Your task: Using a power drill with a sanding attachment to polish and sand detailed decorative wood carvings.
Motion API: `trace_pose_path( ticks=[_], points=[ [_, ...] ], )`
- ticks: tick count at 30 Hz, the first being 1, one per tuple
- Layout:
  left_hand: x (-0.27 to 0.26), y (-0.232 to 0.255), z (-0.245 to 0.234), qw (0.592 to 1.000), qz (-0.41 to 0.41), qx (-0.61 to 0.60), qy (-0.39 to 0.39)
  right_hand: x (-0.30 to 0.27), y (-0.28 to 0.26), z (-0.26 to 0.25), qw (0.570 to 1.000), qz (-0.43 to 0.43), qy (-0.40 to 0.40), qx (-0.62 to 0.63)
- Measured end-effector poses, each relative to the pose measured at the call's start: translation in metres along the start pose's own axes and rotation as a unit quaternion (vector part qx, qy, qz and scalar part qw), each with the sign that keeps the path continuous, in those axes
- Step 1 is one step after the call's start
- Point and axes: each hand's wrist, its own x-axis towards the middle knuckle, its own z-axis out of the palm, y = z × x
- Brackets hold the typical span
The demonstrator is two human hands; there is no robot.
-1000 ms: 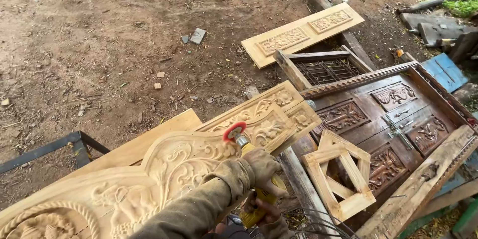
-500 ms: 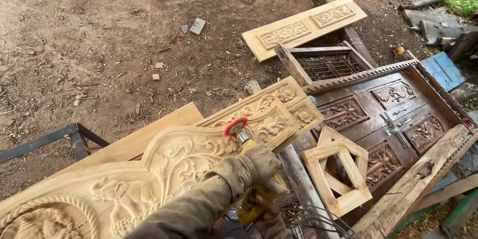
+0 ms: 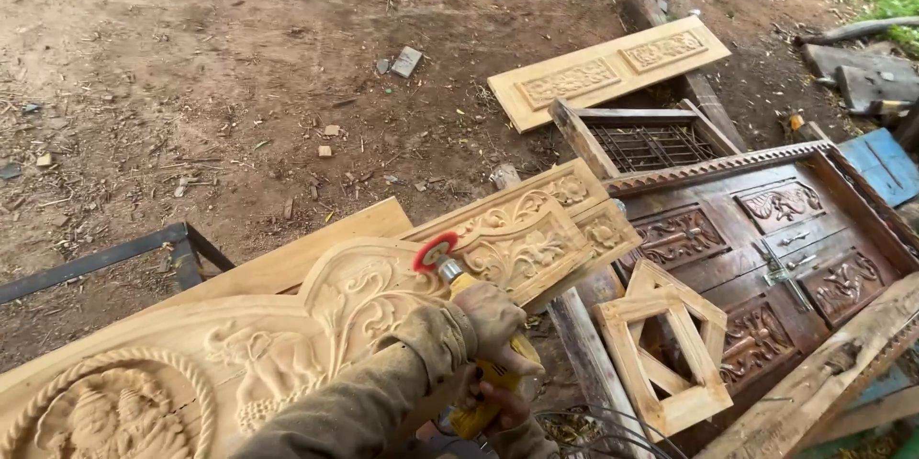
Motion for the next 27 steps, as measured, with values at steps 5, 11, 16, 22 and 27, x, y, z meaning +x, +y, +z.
trace_pose_path(
  ticks=[5, 11, 16, 22, 27],
  points=[
    [0.023, 0.006, 0.008, 0.995, 0.048, -0.023, 0.089, -0.007, -0.012, -0.029, 0.999, -0.031, 0.011, -0.039],
    [0.049, 0.010, 0.014, 0.994, 0.077, -0.042, 0.071, -0.006, -0.034, -0.048, 0.993, -0.055, 0.074, -0.067],
    [0.020, 0.021, 0.013, 0.991, 0.049, -0.074, 0.105, -0.027, -0.019, -0.039, 0.999, 0.001, 0.009, -0.043],
    [0.043, 0.030, 0.023, 0.996, 0.019, -0.082, 0.040, -0.028, -0.052, -0.080, 0.997, 0.020, -0.031, -0.068],
    [0.057, 0.026, 0.007, 0.983, -0.050, -0.074, 0.162, -0.005, -0.114, -0.129, 0.984, 0.010, -0.002, -0.179]
  ],
)
